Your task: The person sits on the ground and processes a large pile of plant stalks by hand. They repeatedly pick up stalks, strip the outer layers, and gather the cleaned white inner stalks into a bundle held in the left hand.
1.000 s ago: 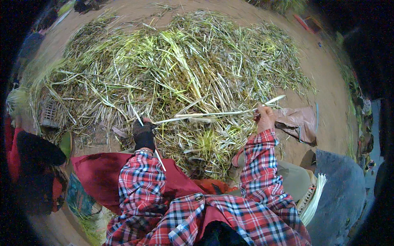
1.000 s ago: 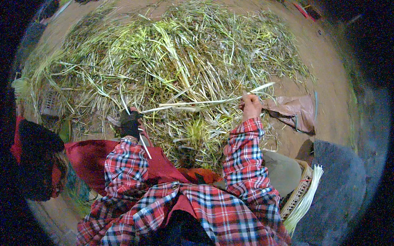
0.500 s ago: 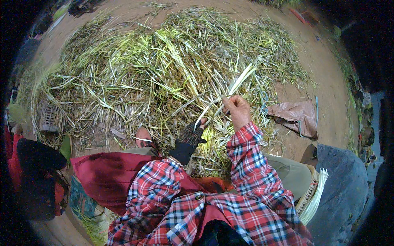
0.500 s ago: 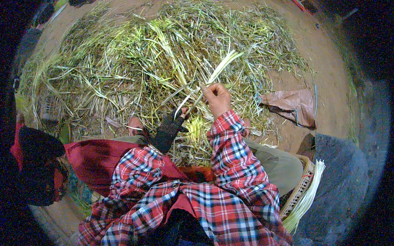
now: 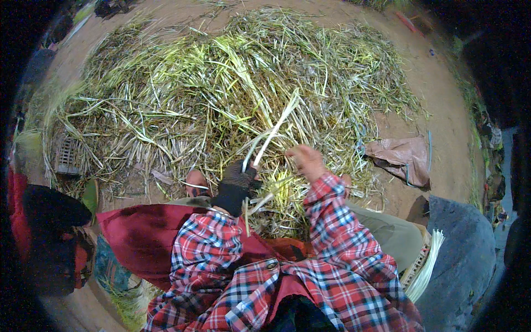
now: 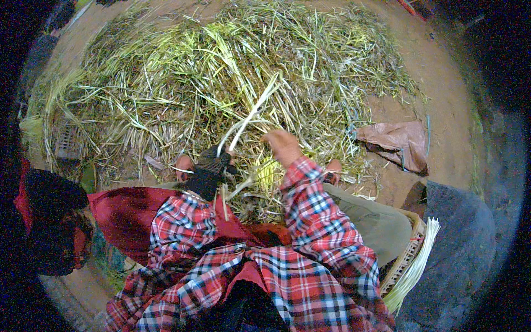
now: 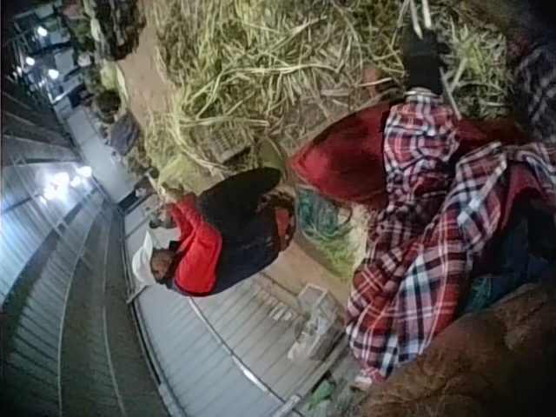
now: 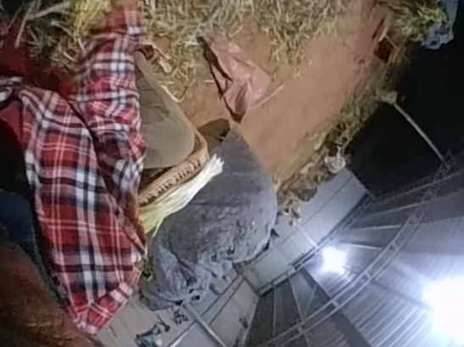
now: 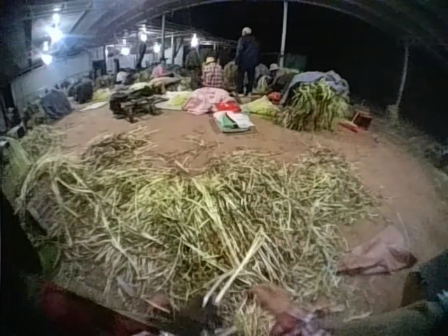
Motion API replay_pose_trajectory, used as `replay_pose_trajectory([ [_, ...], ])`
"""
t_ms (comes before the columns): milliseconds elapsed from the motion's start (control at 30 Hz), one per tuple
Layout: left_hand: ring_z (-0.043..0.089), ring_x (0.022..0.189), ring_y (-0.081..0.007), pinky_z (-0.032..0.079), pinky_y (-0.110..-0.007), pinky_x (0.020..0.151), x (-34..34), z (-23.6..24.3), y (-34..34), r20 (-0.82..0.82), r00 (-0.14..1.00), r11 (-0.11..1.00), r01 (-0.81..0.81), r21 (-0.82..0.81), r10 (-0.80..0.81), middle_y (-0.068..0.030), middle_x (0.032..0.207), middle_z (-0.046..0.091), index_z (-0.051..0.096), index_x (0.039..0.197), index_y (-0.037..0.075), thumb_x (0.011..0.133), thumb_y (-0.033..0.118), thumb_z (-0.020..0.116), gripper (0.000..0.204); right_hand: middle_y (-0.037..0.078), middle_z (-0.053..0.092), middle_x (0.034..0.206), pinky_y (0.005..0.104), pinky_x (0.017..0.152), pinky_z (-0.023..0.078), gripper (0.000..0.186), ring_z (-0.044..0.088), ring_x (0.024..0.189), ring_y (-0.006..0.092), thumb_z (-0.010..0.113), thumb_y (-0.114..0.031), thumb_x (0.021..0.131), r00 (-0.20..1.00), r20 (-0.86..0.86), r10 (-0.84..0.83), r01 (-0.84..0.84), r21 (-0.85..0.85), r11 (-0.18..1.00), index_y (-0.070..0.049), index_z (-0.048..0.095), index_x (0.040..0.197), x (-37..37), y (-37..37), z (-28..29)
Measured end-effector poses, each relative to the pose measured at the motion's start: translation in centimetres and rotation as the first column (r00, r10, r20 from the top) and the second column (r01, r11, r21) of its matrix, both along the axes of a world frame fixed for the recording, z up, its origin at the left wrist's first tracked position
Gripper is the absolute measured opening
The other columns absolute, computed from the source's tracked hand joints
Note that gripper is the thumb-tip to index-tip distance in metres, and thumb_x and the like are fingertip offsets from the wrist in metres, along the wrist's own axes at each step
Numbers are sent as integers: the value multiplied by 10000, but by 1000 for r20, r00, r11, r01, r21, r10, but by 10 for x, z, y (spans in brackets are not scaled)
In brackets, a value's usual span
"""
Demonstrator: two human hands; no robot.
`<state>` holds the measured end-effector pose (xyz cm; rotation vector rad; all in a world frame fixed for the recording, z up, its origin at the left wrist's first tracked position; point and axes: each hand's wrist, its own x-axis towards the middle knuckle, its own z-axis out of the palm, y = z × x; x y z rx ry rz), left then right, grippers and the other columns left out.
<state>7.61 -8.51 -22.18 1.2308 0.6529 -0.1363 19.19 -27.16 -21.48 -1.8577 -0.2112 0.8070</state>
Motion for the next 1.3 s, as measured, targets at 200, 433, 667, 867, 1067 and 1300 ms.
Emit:
replay_pose_trajectory([
  [200, 465, 455, -103, 324, -199, 347, -6, 30, 33, 122, 971, 965, -184, -185, 208, 3, 598, 482, 501, 830, 71, 818, 199, 498, 129, 77, 573, 774, 317, 592, 446, 204, 532, 645, 194, 484, -167, 786, 776, 551, -307, 427, -101, 898, -33, 570, 914, 53, -113, -42],
  [433, 440, 444, -96, 303, -194, 346, 1, 46, 23, 95, 927, 896, -319, -310, 363, 11, 595, 476, 499, 828, 79, 824, 221, 493, 143, 182, 422, 1183, 322, 887, 357, 527, 454, 1047, 265, 541, -280, 782, 870, 439, 224, -237, -25, 971, -16, 370, 1204, -15, 13, -8],
  [667, 472, 604, -81, 429, -204, 528, -14, 46, 75, 301, 710, 771, -583, -256, 636, 11, 665, 464, 499, 840, 93, 845, 212, 475, 122, 182, 543, 726, 415, 550, 430, 285, 557, 629, 301, 458, -278, 826, 770, 267, 579, -594, -30, 804, -93, 432, 1041, -93, 63, 28],
  [867, 460, 572, -99, 424, -221, 508, -20, 43, 130, 355, 312, 462, -723, -513, 881, 4, 647, 463, 484, 838, 90, 837, 199, 489, 110, 109, 476, 500, 402, 397, 386, 247, 495, 433, 258, 431, -247, 807, 94, -9, 996, -767, -638, 66, -124, 520, 1003, -95, -20, -43],
  [1067, 482, 626, -129, 464, -285, 615, -8, 26, 97, 249, 450, 514, -778, -361, 857, -18, 680, 468, 474, 850, 75, 840, 177, 485, 104, 211, 541, 882, 419, 717, 453, 365, 544, 790, 318, 528, -201, 758, 419, 295, 858, -702, -494, 513, -88, 497, 1103, -32, -17, -60],
  [1300, 429, 522, -80, 365, -201, 446, -3, 4, 79, 68, 588, 506, -626, -593, 806, -9, 652, 496, 505, 871, 74, 837, 196, 484, 129, 172, 570, 783, 408, 667, 446, 271, 555, 732, 310, 500, -283, 783, 645, 718, 263, 59, -389, 919, -27, 535, 864, 83, 100, -58],
])
